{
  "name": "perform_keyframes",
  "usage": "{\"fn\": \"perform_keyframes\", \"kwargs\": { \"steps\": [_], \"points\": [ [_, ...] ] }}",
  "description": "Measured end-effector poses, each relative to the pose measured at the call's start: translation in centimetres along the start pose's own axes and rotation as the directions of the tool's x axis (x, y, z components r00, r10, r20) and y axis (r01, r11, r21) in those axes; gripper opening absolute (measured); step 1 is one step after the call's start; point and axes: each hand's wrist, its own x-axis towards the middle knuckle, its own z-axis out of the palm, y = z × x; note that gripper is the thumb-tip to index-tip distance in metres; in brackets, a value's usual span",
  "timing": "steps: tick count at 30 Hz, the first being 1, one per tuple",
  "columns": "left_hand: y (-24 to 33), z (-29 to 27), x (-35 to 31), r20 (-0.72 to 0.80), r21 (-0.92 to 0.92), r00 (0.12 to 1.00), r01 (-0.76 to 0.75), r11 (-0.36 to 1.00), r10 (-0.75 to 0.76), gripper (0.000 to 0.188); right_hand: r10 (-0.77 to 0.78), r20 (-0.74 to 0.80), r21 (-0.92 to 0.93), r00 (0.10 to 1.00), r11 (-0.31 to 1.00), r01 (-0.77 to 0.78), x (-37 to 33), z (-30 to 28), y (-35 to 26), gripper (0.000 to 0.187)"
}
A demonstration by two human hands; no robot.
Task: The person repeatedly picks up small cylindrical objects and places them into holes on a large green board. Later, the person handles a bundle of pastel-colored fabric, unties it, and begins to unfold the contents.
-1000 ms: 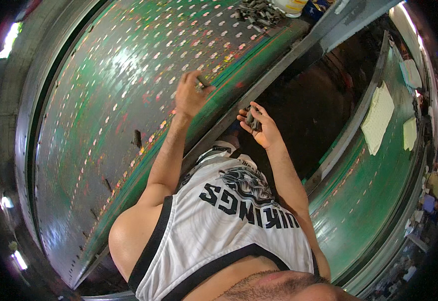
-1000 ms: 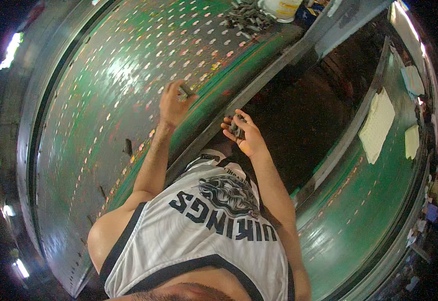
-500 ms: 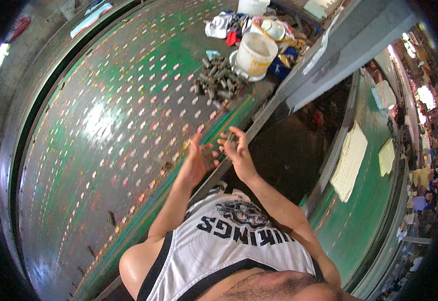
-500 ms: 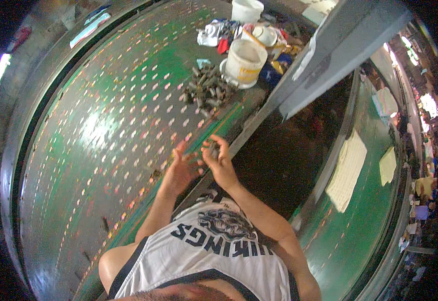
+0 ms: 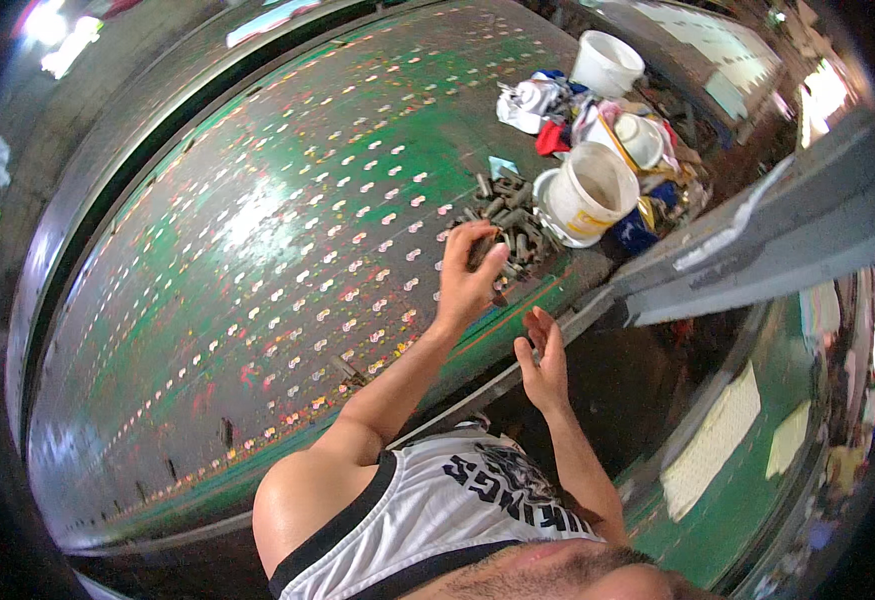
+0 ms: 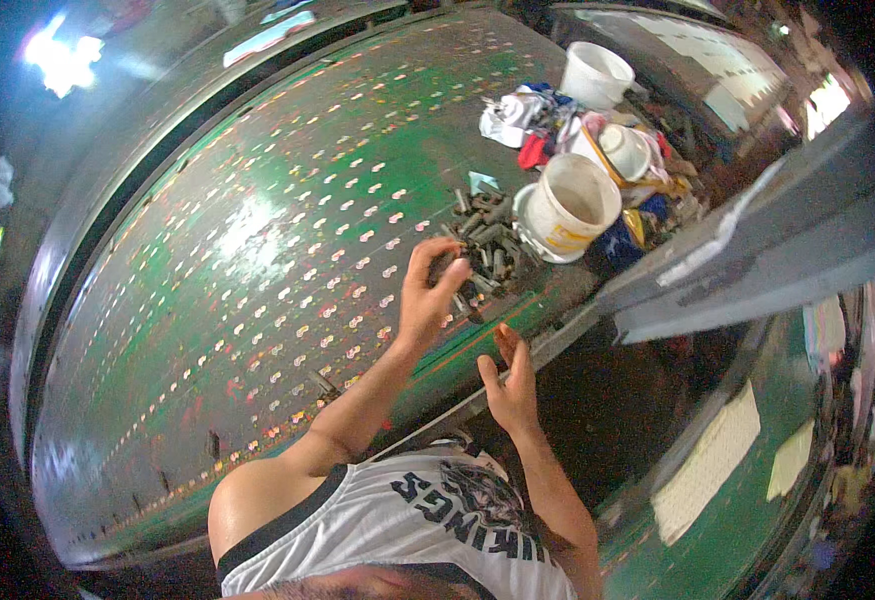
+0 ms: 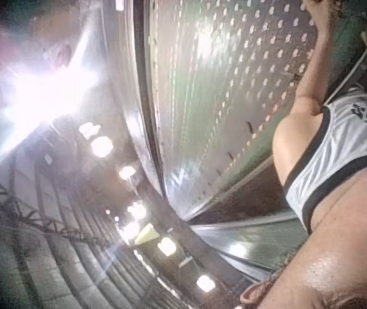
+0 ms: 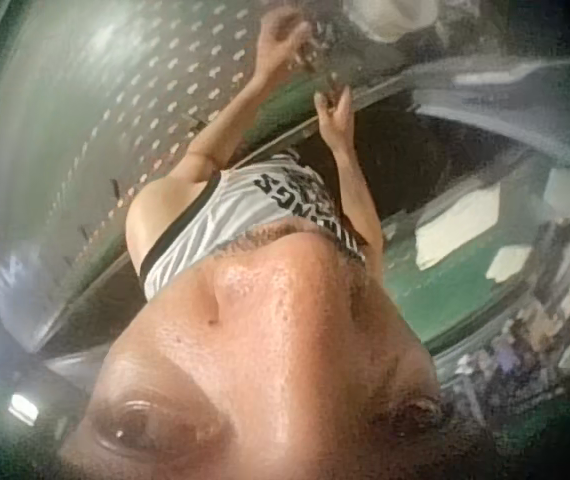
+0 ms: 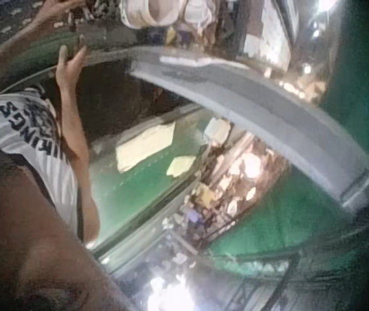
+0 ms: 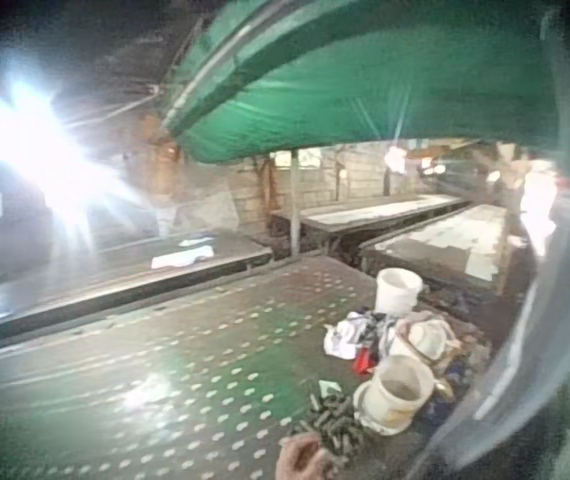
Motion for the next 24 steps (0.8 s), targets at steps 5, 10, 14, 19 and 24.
{"fn": "perform_keyframes", "kwargs": {
  "steps": [5, 10, 14, 19, 24],
  "points": [
    [-6.2, 4.3, 2.5, 0.29, 0.649, 0.94, -0.331, 0.685, 0.179, 0.046, 0.049, 0.073, 0.004, 0.996, 0.999, -0.05, 0.1, -1.7, 1.9, 0.064],
    [-10.5, 5.1, 0.6, 0.415, 0.723, 0.894, -0.436, 0.536, 0.169, 0.049, 0.158, 0.218, -0.1, 0.963, 0.985, -0.139, 0.6, -4.9, 3.3, 0.058],
    [-10.8, 5.5, 0.1, 0.362, 0.725, 0.909, -0.413, 0.552, 0.205, 0.045, 0.128, 0.388, -0.197, 0.913, 0.979, -0.053, 2.8, -7.4, 4.2, 0.048],
    [-10.2, 5.4, 0.4, 0.35, 0.717, 0.907, -0.42, 0.556, 0.234, 0.039, 0.08, 0.467, -0.165, 0.881, 0.986, -0.002, 5.0, -8.0, 5.6, 0.046],
    [-10.1, 5.1, 0.5, 0.34, 0.67, 0.894, -0.448, 0.592, 0.292, 0.026, -0.011, 0.464, -0.071, 0.886, 0.996, 0.05, 5.5, -6.9, 7.6, 0.053]
  ]
}}
